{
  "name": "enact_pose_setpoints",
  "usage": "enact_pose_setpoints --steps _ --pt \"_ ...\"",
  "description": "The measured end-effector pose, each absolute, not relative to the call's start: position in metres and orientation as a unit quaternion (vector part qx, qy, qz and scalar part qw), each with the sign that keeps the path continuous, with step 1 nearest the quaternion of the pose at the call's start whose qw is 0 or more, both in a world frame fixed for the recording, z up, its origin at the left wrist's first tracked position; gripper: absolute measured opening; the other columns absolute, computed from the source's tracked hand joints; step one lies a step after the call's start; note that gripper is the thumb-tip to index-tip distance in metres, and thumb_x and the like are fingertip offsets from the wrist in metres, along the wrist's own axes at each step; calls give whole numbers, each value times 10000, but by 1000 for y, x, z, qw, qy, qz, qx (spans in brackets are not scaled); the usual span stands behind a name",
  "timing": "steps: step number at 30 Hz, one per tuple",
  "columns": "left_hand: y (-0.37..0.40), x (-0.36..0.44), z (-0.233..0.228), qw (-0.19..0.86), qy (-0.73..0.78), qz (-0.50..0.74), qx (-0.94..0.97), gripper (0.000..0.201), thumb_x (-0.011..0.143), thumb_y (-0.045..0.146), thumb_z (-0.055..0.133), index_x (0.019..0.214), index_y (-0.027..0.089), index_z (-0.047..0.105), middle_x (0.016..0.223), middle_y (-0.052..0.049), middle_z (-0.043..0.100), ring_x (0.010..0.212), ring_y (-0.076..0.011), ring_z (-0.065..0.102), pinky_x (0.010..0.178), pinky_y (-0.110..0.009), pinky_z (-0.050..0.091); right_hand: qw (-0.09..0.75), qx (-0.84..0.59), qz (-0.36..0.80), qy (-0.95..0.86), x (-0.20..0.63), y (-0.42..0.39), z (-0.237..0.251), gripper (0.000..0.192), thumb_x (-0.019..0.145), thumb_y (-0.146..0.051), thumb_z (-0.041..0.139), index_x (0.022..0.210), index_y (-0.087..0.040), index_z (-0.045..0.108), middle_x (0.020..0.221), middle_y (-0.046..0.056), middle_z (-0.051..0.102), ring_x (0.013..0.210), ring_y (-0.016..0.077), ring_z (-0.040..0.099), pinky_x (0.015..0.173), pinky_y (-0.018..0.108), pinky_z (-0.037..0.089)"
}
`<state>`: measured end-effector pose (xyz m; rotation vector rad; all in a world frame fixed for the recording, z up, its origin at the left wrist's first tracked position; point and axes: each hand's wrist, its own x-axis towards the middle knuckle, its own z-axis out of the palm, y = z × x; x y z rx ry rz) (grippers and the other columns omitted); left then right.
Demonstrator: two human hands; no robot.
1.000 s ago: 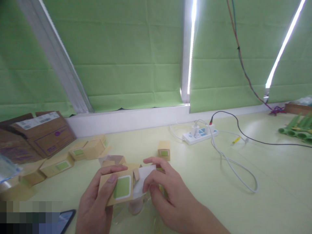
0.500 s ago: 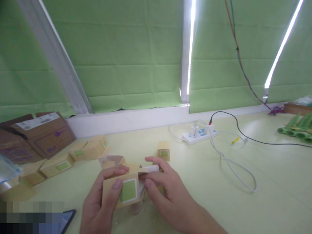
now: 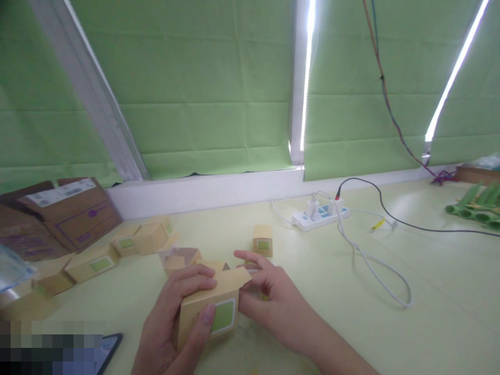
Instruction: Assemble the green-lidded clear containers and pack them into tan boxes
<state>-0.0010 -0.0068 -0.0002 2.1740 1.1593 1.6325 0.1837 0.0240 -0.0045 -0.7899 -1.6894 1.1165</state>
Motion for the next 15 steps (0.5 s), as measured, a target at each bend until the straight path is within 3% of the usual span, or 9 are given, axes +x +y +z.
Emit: enact_pose_setpoints --steps 6,10,15 --pt "-1 0 -1 190 437 601 641 119 924 291 595 1018 255 659 1080 -42 661 1098 -240 583 979 -338 424 579 -364 475 -553 188 30 -8 319 912 -473 651 773 -186 651 1316 115 647 1209 272 597 924 363 509" --pt "3 -1 3 239 472 621 578 194 894 373 616 1005 224 672 1083 -45 681 1101 -256 591 932 -323 451 641 -346 529 -435 189 31 -10 324 922 -516 613 817 -213 565 1171 84 735 940 234 695 691 294 554" --pt "3 -1 6 258 497 616 554 239 879 432 617 981 223 669 1005 -20 681 922 -229 634 748 -283 484 656 -362 528 -400 190 32 -8 336 899 -527 621 794 -219 538 882 56 758 659 185 657 557 258 516"
